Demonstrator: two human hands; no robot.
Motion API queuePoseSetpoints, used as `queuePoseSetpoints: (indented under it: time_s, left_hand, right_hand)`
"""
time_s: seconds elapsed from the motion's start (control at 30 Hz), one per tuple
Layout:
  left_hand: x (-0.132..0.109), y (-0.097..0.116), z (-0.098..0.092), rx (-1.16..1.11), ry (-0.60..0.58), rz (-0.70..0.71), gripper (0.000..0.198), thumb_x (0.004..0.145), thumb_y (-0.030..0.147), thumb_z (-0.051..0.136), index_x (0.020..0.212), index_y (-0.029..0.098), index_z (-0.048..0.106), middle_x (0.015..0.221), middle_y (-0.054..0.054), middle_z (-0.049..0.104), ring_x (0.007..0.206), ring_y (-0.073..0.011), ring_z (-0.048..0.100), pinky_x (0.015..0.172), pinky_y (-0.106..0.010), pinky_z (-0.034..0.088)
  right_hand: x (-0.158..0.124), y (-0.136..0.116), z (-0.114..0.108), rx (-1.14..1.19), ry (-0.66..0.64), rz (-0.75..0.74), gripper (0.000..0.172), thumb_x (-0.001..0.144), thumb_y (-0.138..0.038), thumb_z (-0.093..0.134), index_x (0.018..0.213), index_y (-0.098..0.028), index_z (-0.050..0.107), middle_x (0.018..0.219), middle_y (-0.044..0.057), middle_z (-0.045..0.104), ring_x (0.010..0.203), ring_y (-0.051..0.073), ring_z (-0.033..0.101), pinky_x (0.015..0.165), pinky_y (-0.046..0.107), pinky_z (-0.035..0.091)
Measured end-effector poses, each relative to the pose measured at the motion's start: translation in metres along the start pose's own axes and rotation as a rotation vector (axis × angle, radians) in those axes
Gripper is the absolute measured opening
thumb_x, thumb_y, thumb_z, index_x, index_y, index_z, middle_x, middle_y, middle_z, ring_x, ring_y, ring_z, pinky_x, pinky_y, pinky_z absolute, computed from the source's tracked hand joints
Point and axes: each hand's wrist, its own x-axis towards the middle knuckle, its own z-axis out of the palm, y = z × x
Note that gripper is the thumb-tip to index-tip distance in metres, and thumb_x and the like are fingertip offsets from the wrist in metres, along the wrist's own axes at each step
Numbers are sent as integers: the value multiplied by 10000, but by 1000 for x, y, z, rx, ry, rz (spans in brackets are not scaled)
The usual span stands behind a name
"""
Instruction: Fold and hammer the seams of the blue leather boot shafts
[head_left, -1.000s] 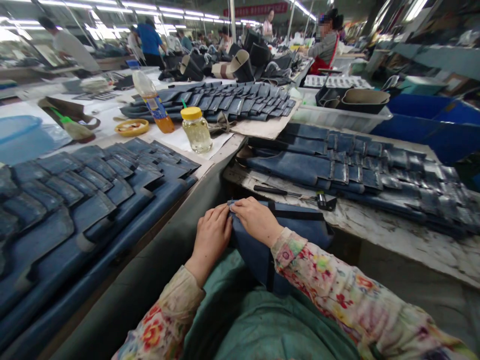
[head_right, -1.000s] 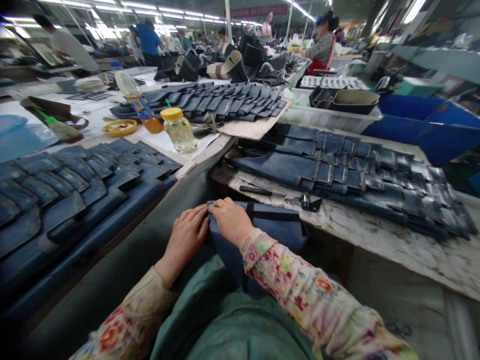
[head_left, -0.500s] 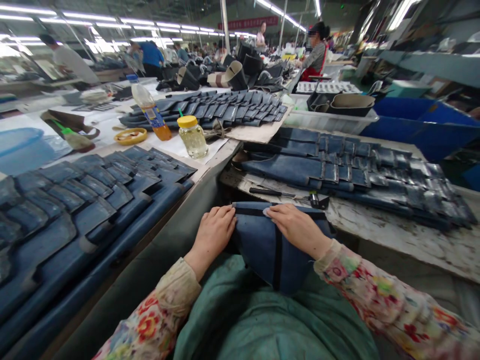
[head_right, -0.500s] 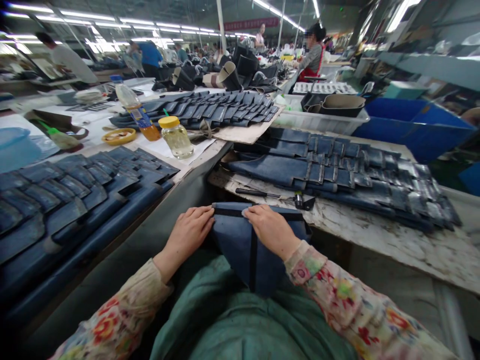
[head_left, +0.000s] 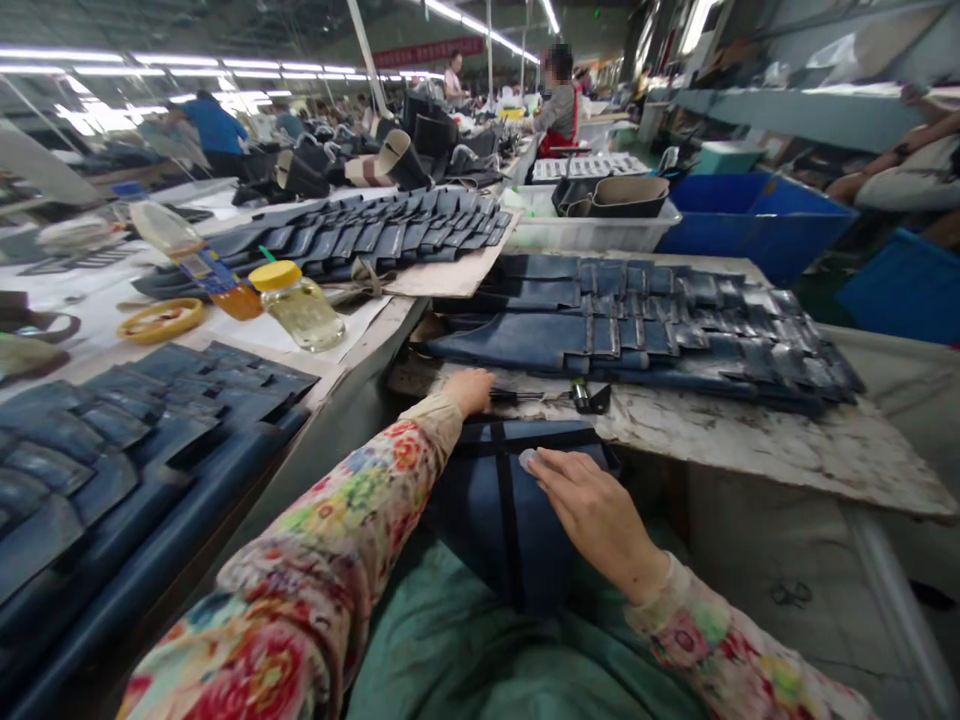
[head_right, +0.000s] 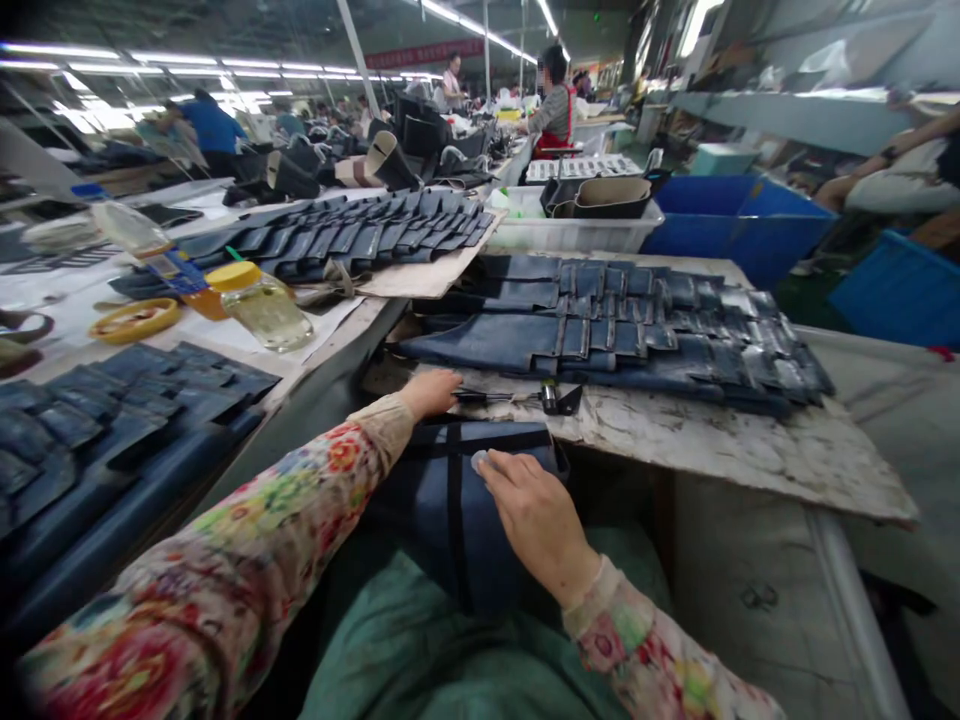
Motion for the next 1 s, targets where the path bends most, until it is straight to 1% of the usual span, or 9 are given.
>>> queuePoseSetpoints:
  time_s: [0.13, 0.2, 0.3, 0.4, 0.53, 0.67, 0.77, 0.87, 1.0]
  left_hand:
    - [36, 14, 15, -1, -99, 16, 304, 865, 341, 544, 1082, 130, 565, 1079, -78, 592, 955, -181, 586, 831, -394, 498]
    - [37, 18, 15, -20, -100, 27, 317, 861, 351, 546, 1086, 127, 561, 1080, -81, 593, 951, -181, 588, 832, -388, 494]
    - [23, 20, 4, -57, -40, 33, 346, 849, 360, 540, 1114, 138, 536, 1087, -94, 604, 961, -196, 593, 838, -356, 475]
    - [-7, 16, -14, -81, 40, 12, 343, 840, 407, 500, 1093, 179, 539, 1037, -86, 633, 954, -222, 605, 807, -317, 456]
    - [-75, -6, -34, -159, 114, -69, 394, 866, 514, 358, 953, 197, 575, 893, -53, 655, 831, -207, 618, 692, -272, 437]
    - [-159, -28, -35, -513, 137, -239, 429, 828, 561, 365, 812, 186, 574, 702, -5, 603, 662, -155, 564, 595, -228, 403]
    - [-211, -24, -28, -751, 47, -343, 425, 785, 576, 416, 789, 185, 583, 582, 22, 518, 557, -126, 484, 509, -207, 376]
    - [-239, -6, -26, -1016, 12, -408, 465, 741, 618, 444, 818, 180, 580, 544, 39, 442, 485, -99, 404, 419, -186, 317]
    - [-248, 13, -20, -1168, 105, -470, 533, 779, 647, 345, 956, 188, 550, 557, 51, 399, 449, -87, 361, 397, -183, 286]
  right_hand:
    - [5, 1, -1, 6, 4, 14, 309, 909, -148, 436, 1171, -184, 596, 1175, 63, 603, 1027, 183, 550, 912, 335, 469]
    - [6, 1, -2, -1, -2, 18, 309, 906, -150, 447, 1174, -192, 594, 1182, 59, 601, 1026, 181, 550, 908, 328, 468]
    - [6, 1, -1, -3, -17, 15, 308, 904, -152, 458, 1176, -198, 593, 1193, 50, 596, 1024, 188, 548, 909, 333, 465]
    - [6, 2, -2, 10, -24, 22, 306, 910, -166, 450, 1179, -201, 593, 1195, 49, 595, 1024, 194, 548, 921, 341, 460]
    - [4, 3, -6, 19, -18, 24, 307, 914, -179, 445, 1182, -205, 592, 1200, 57, 594, 1036, 191, 553, 923, 348, 470]
    - [-5, 1, -10, 18, -20, 10, 323, 907, -160, 441, 1196, -197, 583, 1196, 69, 595, 1051, 197, 551, 915, 356, 484]
    - [-13, -1, -9, 36, -27, 13, 339, 906, -162, 447, 1224, -194, 561, 1195, 74, 592, 1056, 199, 545, 919, 359, 485]
    - [-19, -1, -8, 52, -26, 37, 344, 906, -174, 452, 1235, -202, 551, 1196, 71, 587, 1067, 202, 536, 921, 359, 486]
    - [-20, 0, -8, 58, -24, 45, 331, 910, -185, 450, 1222, -195, 561, 1186, 72, 592, 1058, 200, 538, 922, 360, 487]
